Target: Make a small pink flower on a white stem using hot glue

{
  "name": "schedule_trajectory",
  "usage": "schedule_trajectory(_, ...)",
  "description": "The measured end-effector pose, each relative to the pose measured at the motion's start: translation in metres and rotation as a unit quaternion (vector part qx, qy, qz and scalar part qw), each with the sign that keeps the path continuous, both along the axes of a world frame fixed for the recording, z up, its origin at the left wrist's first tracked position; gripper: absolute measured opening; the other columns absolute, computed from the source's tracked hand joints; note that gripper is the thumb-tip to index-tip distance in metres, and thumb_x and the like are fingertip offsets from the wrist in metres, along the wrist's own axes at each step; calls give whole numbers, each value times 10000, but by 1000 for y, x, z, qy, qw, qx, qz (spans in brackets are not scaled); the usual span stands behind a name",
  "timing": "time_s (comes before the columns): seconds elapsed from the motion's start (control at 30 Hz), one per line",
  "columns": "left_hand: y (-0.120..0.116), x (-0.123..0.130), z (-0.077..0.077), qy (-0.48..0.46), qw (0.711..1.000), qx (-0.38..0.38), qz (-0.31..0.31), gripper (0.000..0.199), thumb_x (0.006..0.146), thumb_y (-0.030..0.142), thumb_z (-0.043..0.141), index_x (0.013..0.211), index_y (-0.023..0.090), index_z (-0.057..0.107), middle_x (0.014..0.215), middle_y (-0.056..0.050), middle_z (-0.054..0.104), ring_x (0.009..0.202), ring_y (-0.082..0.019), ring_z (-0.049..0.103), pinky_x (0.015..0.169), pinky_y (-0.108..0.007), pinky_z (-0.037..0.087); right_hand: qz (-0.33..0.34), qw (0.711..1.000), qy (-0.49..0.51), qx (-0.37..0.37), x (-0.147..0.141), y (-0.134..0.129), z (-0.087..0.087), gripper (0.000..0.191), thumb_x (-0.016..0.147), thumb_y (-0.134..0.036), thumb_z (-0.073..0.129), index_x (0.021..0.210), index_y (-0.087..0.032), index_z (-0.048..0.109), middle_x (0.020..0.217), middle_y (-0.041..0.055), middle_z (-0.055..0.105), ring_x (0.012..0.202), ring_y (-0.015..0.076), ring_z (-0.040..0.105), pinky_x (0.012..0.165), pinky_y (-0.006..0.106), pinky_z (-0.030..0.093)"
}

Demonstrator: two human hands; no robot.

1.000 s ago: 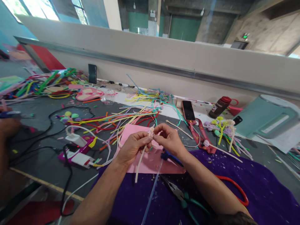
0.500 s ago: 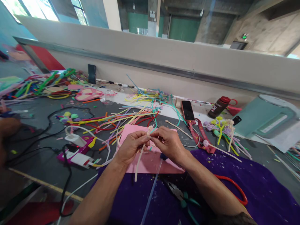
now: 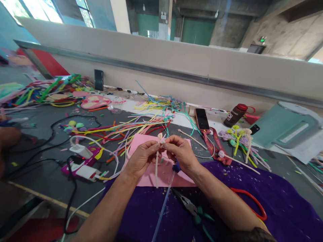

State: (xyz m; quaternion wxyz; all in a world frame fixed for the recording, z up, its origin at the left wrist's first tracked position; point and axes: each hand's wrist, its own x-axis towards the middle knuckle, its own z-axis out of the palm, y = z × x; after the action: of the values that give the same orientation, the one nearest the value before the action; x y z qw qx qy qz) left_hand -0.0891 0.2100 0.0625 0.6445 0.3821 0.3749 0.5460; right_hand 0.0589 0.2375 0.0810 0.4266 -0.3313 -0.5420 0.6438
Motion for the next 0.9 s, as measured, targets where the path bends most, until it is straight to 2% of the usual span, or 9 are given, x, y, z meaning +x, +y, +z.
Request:
schedule_trajectory(0.3,-4,2,3,26,1000,-14,6,253,661,372,711,720,134,649,653,-12,626,479,-68,542,428,-168,343,-23,999,23,-2,-2,0,-7,169,717,-280,668,699,-165,545,469,-71,465,374,41,346,363,168,242)
schedule_trajectory(0.53,-4,2,1,27,999,-12,20,260,645,368,716,656,129,614,599,-2,609,454,-68,530,441,-181,358,-20,999,-32,25,-3,-1,-10,186,733,-335,642,720,-174,549,464,-67,474,367,54,352,347,171,247)
schedule_trajectory(0.7,-4,2,1,54,998,4,25,249,661,352,705,646,126,602,576,9,595,431,-54,514,417,-167,321,-9,996,-65,59,0,1,-8,208,722,-359,653,741,-171,565,495,-61,494,379,55,370,354,178,272)
schedule_trajectory(0.9,-2,-1,3,64,997,15,37,219,679,322,691,655,123,602,573,1,592,421,-49,489,382,-156,287,-50,992,-70,96,9,7,1,198,710,-334,662,686,-161,568,487,-64,479,390,55,387,375,184,273)
